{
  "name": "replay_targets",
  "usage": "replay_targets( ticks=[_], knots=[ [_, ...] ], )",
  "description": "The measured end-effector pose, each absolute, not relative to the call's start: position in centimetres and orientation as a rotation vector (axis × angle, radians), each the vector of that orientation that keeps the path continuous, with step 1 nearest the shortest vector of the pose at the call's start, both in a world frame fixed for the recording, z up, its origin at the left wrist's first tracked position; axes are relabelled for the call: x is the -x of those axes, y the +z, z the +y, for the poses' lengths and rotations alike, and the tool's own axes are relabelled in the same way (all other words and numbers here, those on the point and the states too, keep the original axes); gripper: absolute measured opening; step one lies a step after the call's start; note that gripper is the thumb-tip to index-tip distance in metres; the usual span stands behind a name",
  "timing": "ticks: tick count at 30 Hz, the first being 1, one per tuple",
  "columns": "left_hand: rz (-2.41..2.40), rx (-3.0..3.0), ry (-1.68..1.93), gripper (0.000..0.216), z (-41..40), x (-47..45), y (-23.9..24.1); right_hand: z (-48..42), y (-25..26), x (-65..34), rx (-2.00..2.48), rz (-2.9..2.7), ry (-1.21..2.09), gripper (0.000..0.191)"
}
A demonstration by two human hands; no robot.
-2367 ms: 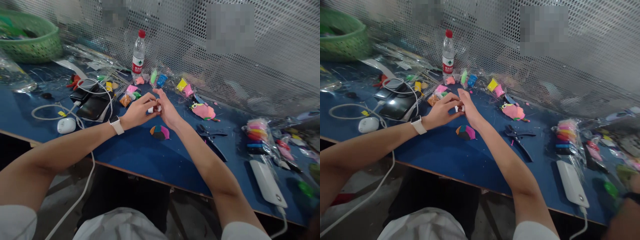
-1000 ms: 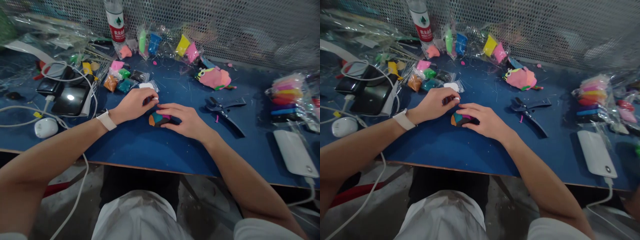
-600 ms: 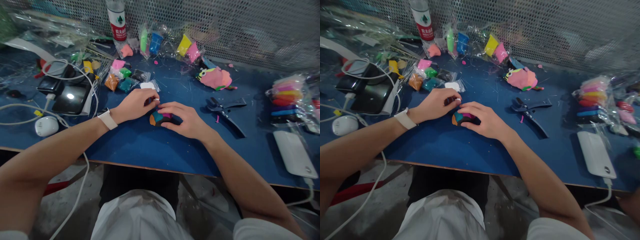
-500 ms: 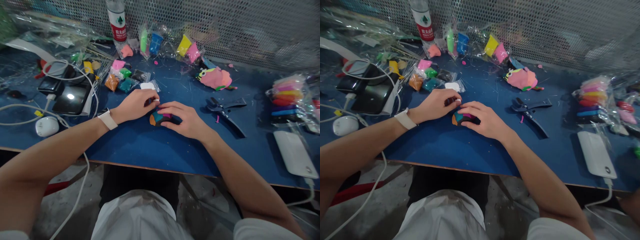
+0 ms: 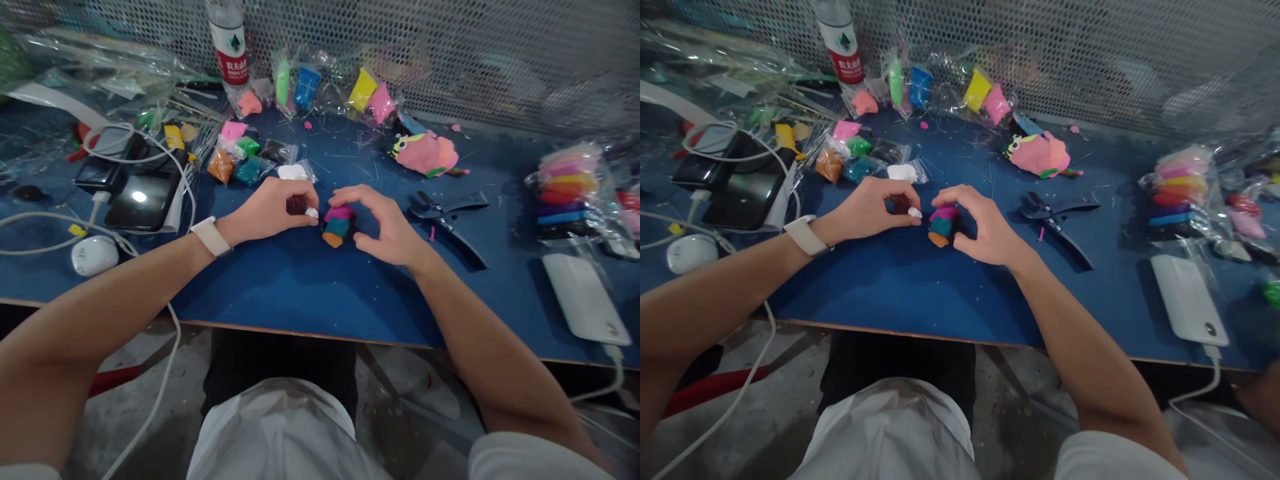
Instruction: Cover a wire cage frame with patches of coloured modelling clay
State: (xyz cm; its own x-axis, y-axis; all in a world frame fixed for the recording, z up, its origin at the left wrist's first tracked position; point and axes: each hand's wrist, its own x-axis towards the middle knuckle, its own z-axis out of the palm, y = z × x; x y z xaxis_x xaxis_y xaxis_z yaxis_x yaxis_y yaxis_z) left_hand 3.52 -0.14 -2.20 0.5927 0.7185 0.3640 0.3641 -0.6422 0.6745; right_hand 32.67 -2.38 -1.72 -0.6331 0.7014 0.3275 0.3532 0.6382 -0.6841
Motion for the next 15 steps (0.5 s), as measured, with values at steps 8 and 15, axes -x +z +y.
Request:
replay_targets(
  ticks=[8,15],
  knots=[
    [0.902,-2.418,0.864,0.026,-0.12,-3.83,-2.74,-2.48,-2.39,-32.50,1.040,-2.292,0.697,0.087],
    [0.924,-2.435,1.035,0.034,-0.65,-3.68,-1.98,-1.94,-2.55,-32.39,0.841,-1.966,1.106,0.080]
  ],
)
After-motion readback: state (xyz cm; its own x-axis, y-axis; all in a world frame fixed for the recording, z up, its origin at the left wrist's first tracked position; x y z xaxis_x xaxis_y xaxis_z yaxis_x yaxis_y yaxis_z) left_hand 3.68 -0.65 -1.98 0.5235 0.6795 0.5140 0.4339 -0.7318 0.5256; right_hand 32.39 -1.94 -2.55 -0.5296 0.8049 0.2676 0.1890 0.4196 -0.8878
